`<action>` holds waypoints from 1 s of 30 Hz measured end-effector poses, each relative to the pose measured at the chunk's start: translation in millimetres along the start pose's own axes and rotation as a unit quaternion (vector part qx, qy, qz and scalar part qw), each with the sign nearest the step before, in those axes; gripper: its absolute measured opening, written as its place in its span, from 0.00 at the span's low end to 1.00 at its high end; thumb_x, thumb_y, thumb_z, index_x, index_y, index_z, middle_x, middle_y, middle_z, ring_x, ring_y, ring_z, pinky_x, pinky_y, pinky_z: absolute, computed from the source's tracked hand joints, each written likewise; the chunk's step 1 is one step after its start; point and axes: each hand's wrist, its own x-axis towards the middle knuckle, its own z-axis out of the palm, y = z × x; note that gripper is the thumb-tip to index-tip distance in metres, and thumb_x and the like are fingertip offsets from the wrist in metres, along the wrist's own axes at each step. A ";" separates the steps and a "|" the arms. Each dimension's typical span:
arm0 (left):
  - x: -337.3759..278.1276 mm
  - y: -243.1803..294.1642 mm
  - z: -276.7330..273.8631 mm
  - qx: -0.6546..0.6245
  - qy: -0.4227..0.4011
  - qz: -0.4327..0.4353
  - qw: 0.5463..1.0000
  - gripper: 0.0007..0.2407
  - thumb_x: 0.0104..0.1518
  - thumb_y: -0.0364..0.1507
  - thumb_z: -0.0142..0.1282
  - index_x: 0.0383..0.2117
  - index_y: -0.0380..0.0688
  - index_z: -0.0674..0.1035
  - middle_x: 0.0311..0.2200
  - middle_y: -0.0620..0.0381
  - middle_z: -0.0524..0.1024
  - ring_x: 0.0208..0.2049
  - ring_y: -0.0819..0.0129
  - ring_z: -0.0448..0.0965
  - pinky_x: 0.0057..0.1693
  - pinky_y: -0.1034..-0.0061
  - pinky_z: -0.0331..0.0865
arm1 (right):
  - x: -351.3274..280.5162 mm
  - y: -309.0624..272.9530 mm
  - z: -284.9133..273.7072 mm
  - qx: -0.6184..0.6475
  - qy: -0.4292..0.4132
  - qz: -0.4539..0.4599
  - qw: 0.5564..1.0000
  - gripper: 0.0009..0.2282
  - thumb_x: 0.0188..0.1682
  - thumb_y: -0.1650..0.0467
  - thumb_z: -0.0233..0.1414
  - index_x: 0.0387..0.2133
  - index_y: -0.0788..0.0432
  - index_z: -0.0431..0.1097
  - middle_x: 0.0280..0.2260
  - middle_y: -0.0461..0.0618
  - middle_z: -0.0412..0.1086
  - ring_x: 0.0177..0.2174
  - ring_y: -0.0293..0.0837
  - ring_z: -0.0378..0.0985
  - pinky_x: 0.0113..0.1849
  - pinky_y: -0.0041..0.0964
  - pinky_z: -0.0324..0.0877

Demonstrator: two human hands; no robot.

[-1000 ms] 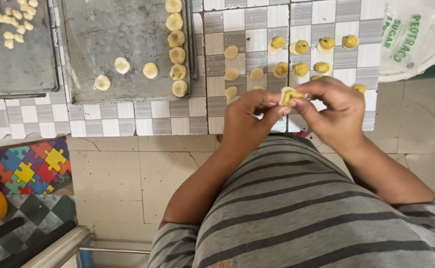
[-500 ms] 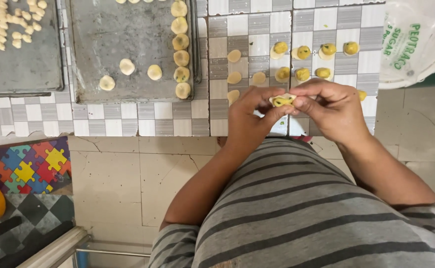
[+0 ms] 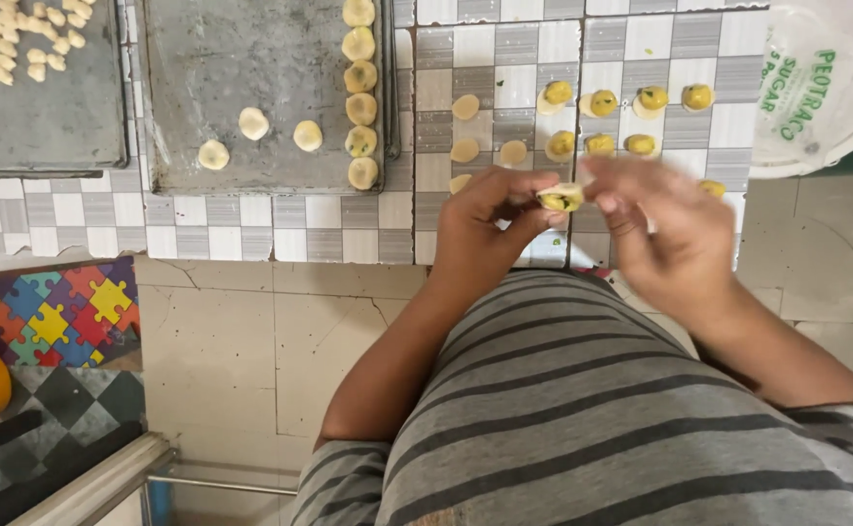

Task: The person places small yellow filling balls into flattened dough discs on a tiled counter, folds the dough around the filling to seal it, and arranges the finished dumplings on a metal tray. The process is repeated continuously.

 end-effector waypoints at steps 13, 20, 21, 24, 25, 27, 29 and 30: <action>-5.4 7.9 0.3 0.164 0.028 0.073 0.983 0.06 0.53 0.24 0.56 0.37 0.46 0.79 0.25 0.59 0.72 0.26 0.64 0.79 0.30 0.77 0.75 | -2.4 24.7 16.6 -0.061 0.010 0.008 0.998 0.04 0.43 0.82 0.58 0.30 0.66 0.76 0.31 0.57 0.70 0.28 0.51 0.74 0.28 0.37 0.69; -3.7 4.9 -2.8 0.146 0.075 0.085 0.983 0.10 0.49 0.27 0.61 0.37 0.47 0.78 0.30 0.60 0.72 0.29 0.63 0.79 0.32 0.77 0.75 | -0.3 3.2 21.0 -0.065 -0.042 -0.060 0.995 0.11 0.44 0.86 0.44 0.36 0.71 0.72 0.35 0.65 0.69 0.30 0.55 0.73 0.31 0.42 0.70; -4.5 6.8 -5.0 0.101 0.077 0.070 0.989 0.09 0.49 0.26 0.61 0.36 0.46 0.78 0.29 0.60 0.72 0.29 0.65 0.79 0.34 0.78 0.76 | 2.0 2.1 17.8 -0.027 -0.030 -0.031 0.999 0.09 0.47 0.82 0.45 0.39 0.71 0.70 0.38 0.65 0.68 0.32 0.56 0.72 0.31 0.42 0.70; -7.4 4.5 -6.0 0.041 0.079 0.048 0.995 0.08 0.48 0.24 0.61 0.34 0.46 0.79 0.28 0.60 0.72 0.30 0.65 0.80 0.35 0.79 0.77 | 2.8 5.8 16.0 0.060 -0.027 0.044 0.997 0.10 0.45 0.80 0.52 0.40 0.73 0.68 0.35 0.64 0.67 0.31 0.53 0.71 0.30 0.41 0.69; -8.6 2.1 -5.2 0.025 0.079 0.042 0.996 0.08 0.48 0.23 0.61 0.34 0.46 0.80 0.28 0.60 0.72 0.31 0.64 0.80 0.35 0.78 0.77 | 1.7 8.3 16.6 0.110 -0.036 0.088 0.989 0.12 0.40 0.82 0.57 0.38 0.73 0.70 0.29 0.62 0.68 0.27 0.49 0.70 0.30 0.38 0.69; -11.7 7.9 -4.0 0.045 0.081 0.048 0.995 0.09 0.49 0.22 0.60 0.36 0.45 0.79 0.29 0.58 0.72 0.32 0.60 0.80 0.36 0.76 0.77 | 1.4 11.5 18.9 0.091 -0.030 0.079 0.992 0.10 0.40 0.83 0.57 0.36 0.71 0.72 0.29 0.62 0.69 0.27 0.49 0.70 0.29 0.38 0.68; -14.6 18.5 -2.7 0.065 0.083 0.055 0.993 0.09 0.50 0.22 0.60 0.37 0.44 0.78 0.29 0.56 0.73 0.33 0.56 0.80 0.37 0.73 0.77 | 2.4 11.7 20.8 0.073 -0.023 0.068 0.995 0.08 0.40 0.84 0.58 0.33 0.69 0.74 0.30 0.62 0.70 0.26 0.50 0.71 0.28 0.37 0.67; -16.2 26.0 -1.8 0.089 0.066 0.057 0.992 0.12 0.52 0.20 0.57 0.42 0.44 0.76 0.34 0.52 0.74 0.37 0.52 0.78 0.40 0.68 0.76 | 3.3 10.5 21.5 0.024 -0.015 0.039 0.999 0.07 0.42 0.84 0.57 0.33 0.69 0.74 0.31 0.63 0.70 0.27 0.52 0.72 0.29 0.38 0.68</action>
